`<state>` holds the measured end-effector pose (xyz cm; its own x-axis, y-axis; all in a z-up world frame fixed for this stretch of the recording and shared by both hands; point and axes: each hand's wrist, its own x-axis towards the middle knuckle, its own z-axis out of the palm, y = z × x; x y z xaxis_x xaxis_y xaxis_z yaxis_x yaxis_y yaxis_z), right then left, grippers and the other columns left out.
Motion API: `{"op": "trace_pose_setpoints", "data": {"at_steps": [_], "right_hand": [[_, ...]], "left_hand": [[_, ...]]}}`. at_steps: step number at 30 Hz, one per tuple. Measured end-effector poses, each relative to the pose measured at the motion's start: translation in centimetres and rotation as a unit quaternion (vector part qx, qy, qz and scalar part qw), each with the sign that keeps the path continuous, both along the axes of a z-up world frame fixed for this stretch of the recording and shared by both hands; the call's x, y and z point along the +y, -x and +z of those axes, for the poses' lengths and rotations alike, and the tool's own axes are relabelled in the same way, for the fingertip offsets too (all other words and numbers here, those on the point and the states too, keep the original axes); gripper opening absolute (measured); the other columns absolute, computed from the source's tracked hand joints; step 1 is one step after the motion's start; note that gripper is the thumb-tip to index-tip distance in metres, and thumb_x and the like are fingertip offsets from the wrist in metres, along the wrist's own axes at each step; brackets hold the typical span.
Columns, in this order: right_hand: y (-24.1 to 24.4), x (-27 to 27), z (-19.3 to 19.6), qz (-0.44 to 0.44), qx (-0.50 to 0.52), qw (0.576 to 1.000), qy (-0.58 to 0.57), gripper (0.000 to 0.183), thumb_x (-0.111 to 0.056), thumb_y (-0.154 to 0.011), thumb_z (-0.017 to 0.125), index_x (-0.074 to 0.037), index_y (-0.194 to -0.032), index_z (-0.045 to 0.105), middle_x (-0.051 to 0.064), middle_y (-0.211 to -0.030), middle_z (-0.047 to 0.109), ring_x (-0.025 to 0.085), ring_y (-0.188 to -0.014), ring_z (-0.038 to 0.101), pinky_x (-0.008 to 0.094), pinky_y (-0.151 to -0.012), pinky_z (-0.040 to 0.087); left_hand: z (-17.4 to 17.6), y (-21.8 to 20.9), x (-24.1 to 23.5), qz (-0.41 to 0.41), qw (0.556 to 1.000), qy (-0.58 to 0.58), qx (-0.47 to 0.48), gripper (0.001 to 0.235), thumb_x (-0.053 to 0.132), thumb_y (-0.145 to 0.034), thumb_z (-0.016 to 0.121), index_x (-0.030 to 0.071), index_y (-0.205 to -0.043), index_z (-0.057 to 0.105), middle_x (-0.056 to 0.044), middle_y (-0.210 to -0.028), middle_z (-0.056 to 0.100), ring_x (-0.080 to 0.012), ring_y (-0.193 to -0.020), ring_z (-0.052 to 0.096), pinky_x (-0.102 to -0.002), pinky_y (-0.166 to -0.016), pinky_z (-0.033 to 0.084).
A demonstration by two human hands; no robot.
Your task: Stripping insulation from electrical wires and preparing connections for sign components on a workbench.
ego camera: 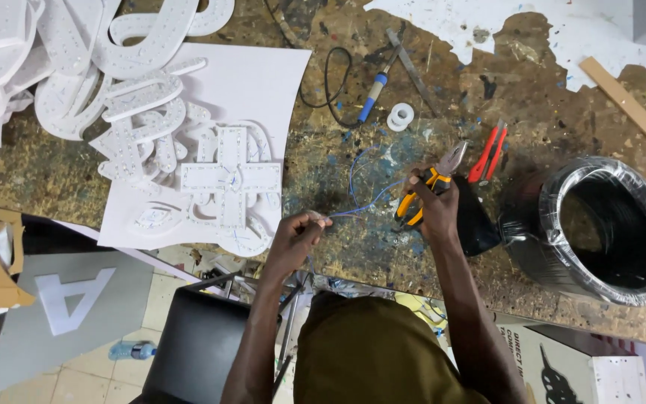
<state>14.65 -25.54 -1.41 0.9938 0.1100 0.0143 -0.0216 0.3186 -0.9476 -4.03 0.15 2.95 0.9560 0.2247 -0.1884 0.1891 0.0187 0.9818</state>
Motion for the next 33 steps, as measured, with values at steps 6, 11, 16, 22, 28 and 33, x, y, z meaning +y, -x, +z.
{"op": "trace_pose_setpoints", "data": {"at_steps": [6, 11, 16, 22, 28, 33], "right_hand": [[1.7, -0.6, -1.5, -0.007, 0.005, 1.0, -0.011, 0.026, 0.003, -0.106, 0.081, 0.005, -0.128, 0.068, 0.022, -0.093, 0.075, 0.034, -0.085, 0.08, 0.047, -0.084, 0.065], [2.9, 0.5, 2.3, -0.017, 0.017, 0.999, -0.04, 0.027, 0.008, -0.103, 0.077, 0.0, -0.127, 0.067, 0.016, -0.102, 0.074, 0.029, -0.087, 0.079, 0.044, -0.082, 0.068], [4.2, 2.3, 5.1, 0.012, -0.006, 0.999, -0.044, 0.027, 0.011, -0.104, 0.075, 0.0, -0.128, 0.067, 0.019, -0.107, 0.075, 0.031, -0.091, 0.08, 0.048, -0.083, 0.069], [4.8, 6.2, 11.0, 0.017, -0.082, 0.996, 0.013, 0.023, 0.01, -0.107, 0.075, 0.002, -0.127, 0.065, 0.02, -0.106, 0.073, 0.027, -0.09, 0.076, 0.046, -0.083, 0.064], [5.1, 8.2, 15.2, -0.006, -0.154, 0.982, 0.109, 0.024, 0.012, -0.1, 0.082, 0.006, -0.121, 0.072, 0.023, -0.098, 0.078, 0.028, -0.082, 0.08, 0.044, -0.076, 0.065], [6.2, 8.2, 17.6, -0.071, -0.174, 0.981, 0.052, 0.023, 0.012, -0.102, 0.079, 0.007, -0.122, 0.068, 0.023, -0.102, 0.077, 0.03, -0.086, 0.081, 0.046, -0.082, 0.07]], "left_hand": [[-0.9, -2.0, -0.1, 0.194, 0.975, 0.09, -0.064, 0.024, 0.019, -0.12, 0.065, -0.003, -0.115, 0.075, -0.019, -0.086, 0.079, -0.0201, -0.077, 0.074, -0.034, -0.071, 0.064], [0.1, -3.8, -1.2, 0.234, 0.959, 0.137, -0.079, 0.017, 0.013, -0.12, 0.061, 0.001, -0.114, 0.072, -0.016, -0.085, 0.078, -0.0191, -0.081, 0.075, -0.029, -0.069, 0.063], [2.3, -6.4, 0.5, 0.213, 0.964, 0.125, -0.104, 0.017, 0.011, -0.12, 0.056, 0.003, -0.114, 0.07, -0.014, -0.087, 0.079, -0.0164, -0.083, 0.078, -0.024, -0.067, 0.066], [2.7, -8.8, 3.1, 0.12, 0.972, 0.132, -0.154, 0.015, 0.012, -0.117, 0.069, 0.001, -0.115, 0.077, -0.018, -0.081, 0.081, -0.0168, -0.077, 0.078, -0.026, -0.068, 0.066], [7.4, -9.6, 1.8, -0.055, 0.964, 0.21, -0.151, 0.025, 0.019, -0.122, 0.06, -0.003, -0.125, 0.072, -0.03, -0.111, 0.081, -0.0387, -0.108, 0.082, -0.049, -0.089, 0.072], [9.1, -9.4, -0.1, -0.062, 0.962, 0.196, -0.179, 0.022, 0.017, -0.119, 0.065, -0.002, -0.123, 0.074, -0.025, -0.113, 0.081, -0.0259, -0.1, 0.08, -0.037, -0.078, 0.072]]}}
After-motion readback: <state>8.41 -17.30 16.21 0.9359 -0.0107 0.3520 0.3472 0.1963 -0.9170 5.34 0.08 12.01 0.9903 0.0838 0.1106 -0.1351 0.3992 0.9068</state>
